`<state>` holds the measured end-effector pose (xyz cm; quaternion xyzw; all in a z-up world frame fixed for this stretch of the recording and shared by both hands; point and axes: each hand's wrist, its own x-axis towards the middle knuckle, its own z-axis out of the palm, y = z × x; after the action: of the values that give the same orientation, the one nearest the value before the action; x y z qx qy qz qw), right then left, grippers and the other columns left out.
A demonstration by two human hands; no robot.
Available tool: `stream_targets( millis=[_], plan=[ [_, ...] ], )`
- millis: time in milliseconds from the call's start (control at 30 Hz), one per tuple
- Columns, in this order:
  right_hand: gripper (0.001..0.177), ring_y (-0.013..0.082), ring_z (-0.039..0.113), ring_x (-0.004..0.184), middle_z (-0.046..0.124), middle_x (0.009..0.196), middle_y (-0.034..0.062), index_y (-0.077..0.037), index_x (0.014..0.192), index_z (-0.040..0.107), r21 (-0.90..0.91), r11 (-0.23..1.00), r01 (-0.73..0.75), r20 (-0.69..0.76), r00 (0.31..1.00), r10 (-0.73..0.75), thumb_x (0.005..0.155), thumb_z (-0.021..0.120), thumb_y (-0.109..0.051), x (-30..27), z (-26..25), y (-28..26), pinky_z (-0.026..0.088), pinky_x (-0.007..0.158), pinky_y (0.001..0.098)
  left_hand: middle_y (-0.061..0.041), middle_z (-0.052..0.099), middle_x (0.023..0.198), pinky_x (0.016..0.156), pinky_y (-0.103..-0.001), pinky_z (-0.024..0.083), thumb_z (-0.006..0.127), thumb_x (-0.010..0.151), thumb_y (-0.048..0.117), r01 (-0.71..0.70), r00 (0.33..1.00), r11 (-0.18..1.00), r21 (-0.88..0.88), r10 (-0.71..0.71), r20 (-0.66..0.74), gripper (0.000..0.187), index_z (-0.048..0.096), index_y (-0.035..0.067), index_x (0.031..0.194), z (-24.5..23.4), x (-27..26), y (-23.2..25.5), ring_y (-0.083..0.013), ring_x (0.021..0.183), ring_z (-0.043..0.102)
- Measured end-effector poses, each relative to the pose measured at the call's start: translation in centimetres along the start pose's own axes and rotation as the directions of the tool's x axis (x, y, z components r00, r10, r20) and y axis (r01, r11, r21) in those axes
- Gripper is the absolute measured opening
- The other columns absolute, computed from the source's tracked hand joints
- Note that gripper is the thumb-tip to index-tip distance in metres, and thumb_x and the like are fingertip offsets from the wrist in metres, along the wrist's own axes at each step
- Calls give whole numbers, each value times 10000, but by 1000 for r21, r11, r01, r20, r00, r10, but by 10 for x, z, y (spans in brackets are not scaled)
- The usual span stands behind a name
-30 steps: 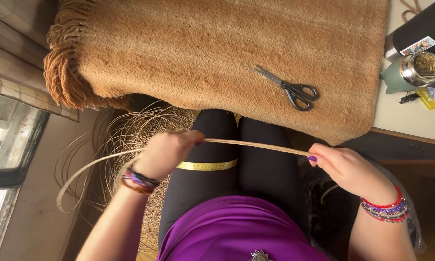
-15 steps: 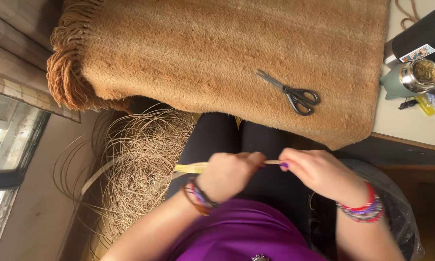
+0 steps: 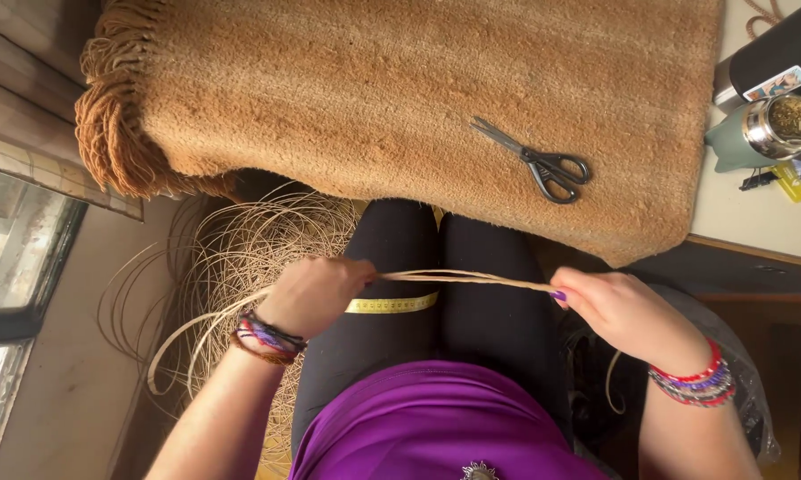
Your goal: Measuring and cutting thin wicker strips to specific lengths using a tape measure and scissors.
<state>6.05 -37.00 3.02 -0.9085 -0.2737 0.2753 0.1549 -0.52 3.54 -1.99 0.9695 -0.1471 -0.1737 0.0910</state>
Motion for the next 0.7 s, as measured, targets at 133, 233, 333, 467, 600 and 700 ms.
stream_targets(
  millis=[133, 233, 333, 467, 600, 700],
  plan=[
    [159, 282, 708, 695, 717, 741, 44, -191, 953, 602, -14, 993, 117, -14, 993, -117, 1011, 511, -307, 20, 6, -31, 454, 669, 426, -124, 662, 1297, 965, -507, 464, 696, 830, 481, -213, 953, 960, -182, 164, -254, 609, 643, 185, 1360, -5, 19, 69, -355, 1120, 637],
    [360, 281, 774, 972, 817, 1060, 50, -196, 1286, 680, 105, 979, 174, -3, 985, -175, 971, 507, -194, 31, 16, -39, 637, 826, 455, -137, 708, 1161, 817, -499, 601, 732, 866, 400, -274, 922, 927, -257, 178, -343, 635, 546, 131, 1410, 2, 36, 130, -377, 1001, 729],
    [339, 321, 748, 1034, 781, 1126, 134, -117, 1272, 709, 138, 963, 231, -117, 970, -216, 974, 550, -157, 45, -5, -43, 622, 884, 456, -16, 743, 854, 701, -460, 621, 503, 1036, 449, -44, 977, 903, -428, -51, -209, 287, 612, 263, 1225, 29, 58, 138, -317, 769, 762],
    [366, 327, 652, 1039, 659, 1078, 114, -113, 1317, 668, -130, 991, 31, -488, 868, -91, 955, 623, -80, 76, -19, -2, 549, 904, 440, -43, 738, 747, 719, -436, 624, 470, 1053, 333, 27, 996, 764, -645, -74, -47, 215, 654, 225, 1025, 11, 54, 120, -317, 805, 769],
    [633, 294, 656, 1062, 646, 1108, 83, -149, 1479, 574, -440, 859, -262, -556, 831, -32, 869, 733, -200, 112, -9, 36, 546, 909, 430, -28, 711, 668, 693, -397, 616, 459, 1082, 344, 1, 995, 584, -812, -85, -60, 302, 654, 194, 906, 4, 49, 100, -290, 752, 764],
    [651, 226, 670, 1021, 677, 1054, 20, -213, 1477, 566, -543, 765, -347, -574, 818, -35, 849, 733, -249, 118, -7, 38, 545, 890, 379, -21, 730, 675, 697, -402, 613, 480, 1072, 361, -4, 987, 577, -817, -127, -94, 286, 665, 216, 909, 1, 47, 89, -278, 782, 767]
  ],
)
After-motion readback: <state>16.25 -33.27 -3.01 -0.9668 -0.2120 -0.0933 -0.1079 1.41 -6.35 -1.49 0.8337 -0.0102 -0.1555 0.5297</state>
